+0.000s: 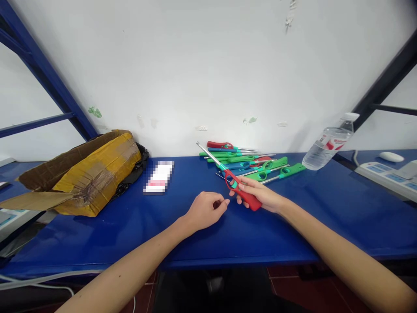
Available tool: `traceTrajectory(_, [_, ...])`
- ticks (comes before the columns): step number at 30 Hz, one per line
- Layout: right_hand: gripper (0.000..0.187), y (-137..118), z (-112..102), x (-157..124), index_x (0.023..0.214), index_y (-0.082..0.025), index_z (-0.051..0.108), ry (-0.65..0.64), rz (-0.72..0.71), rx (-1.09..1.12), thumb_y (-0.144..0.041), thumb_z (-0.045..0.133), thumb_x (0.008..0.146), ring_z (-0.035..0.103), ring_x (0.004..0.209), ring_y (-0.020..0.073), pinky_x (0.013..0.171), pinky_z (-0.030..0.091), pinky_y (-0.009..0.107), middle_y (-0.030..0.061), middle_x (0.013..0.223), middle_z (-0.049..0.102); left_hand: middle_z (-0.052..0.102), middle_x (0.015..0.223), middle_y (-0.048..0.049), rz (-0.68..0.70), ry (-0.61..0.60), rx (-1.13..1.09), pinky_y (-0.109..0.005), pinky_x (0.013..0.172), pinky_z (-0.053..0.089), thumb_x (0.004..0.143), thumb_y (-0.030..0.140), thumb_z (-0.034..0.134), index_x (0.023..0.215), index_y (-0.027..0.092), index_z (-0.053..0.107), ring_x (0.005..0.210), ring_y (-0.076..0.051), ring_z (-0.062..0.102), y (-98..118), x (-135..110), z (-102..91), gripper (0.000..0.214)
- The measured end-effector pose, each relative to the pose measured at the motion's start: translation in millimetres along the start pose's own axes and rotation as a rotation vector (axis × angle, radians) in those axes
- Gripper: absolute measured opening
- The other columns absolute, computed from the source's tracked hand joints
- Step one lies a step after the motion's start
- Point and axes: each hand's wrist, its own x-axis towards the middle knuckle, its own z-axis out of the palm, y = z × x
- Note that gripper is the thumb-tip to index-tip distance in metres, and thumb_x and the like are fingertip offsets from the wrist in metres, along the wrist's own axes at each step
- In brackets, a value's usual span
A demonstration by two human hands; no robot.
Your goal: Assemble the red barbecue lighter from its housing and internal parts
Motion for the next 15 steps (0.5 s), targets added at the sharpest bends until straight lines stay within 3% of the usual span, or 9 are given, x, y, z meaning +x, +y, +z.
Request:
traceTrajectory(5, [0.037, -9.1, -2.9, -1.8, 0.112, -0.019, 0.061, 0.059, -0.11, -0.339, -0.05, 0.054, 0.094, 0.065, 0.081, 0.0181, 0.073, 0.05, 0.03, 0.0056, 0.089, 0.069, 0.057, 0.06, 0.0013, 0.052, -0.055, 0.032, -0.023, 0.057, 0.035, 0.095, 0.032, 0.051, 0.06, 0.016, 0.056, 0.055, -0.009, 0.048, 1.7, -0.9, -1.3, 0.039])
traceTrajectory(10, [0.038, -12.3, 3.3, -4.4, 0.078, -0.021, 0.057, 0.426, -0.131, -0.842, -0.055, 0.047, 0.092, 0.052, 0.059, 0.0168, 0.059, 0.038, 0.029, 0.0012, 0.065, 0.059, 0.054, 0.058, 0.0016, 0.15, -0.115, 0.095, -0.024, 0.059, 0.034, 0.096, 0.032, 0.049, 0.058, 0.017, 0.049, 0.056, -0.01, 0.048, 9.2, -3.0, -1.6, 0.041])
traceTrajectory(12, [0.041, -12.6, 6.9, -5.7, 0.073, -0.022, 0.057, 0.559, -0.077, -1.095, -0.059, 0.049, 0.089, 0.051, 0.059, 0.018, 0.057, 0.032, 0.029, 0.0023, 0.063, 0.059, 0.052, 0.058, 0.0018, 0.169, -0.126, 0.11, -0.024, 0.059, 0.034, 0.097, 0.032, 0.048, 0.058, 0.017, 0.047, 0.057, -0.01, 0.048, 9.9, -3.1, -1.7, 0.042])
traceTrajectory(15, [0.041, -13.9, 10.1, -7.6, 0.072, -0.022, 0.061, 0.649, 0.037, -1.289, -0.059, 0.05, 0.087, 0.056, 0.061, 0.0216, 0.055, 0.027, 0.03, 0.0057, 0.065, 0.064, 0.052, 0.059, 0.0019, 0.188, -0.133, 0.123, -0.023, 0.061, 0.035, 0.097, 0.031, 0.048, 0.059, 0.017, 0.047, 0.058, -0.01, 0.048, 9.1, -3.4, -1.3, 0.041])
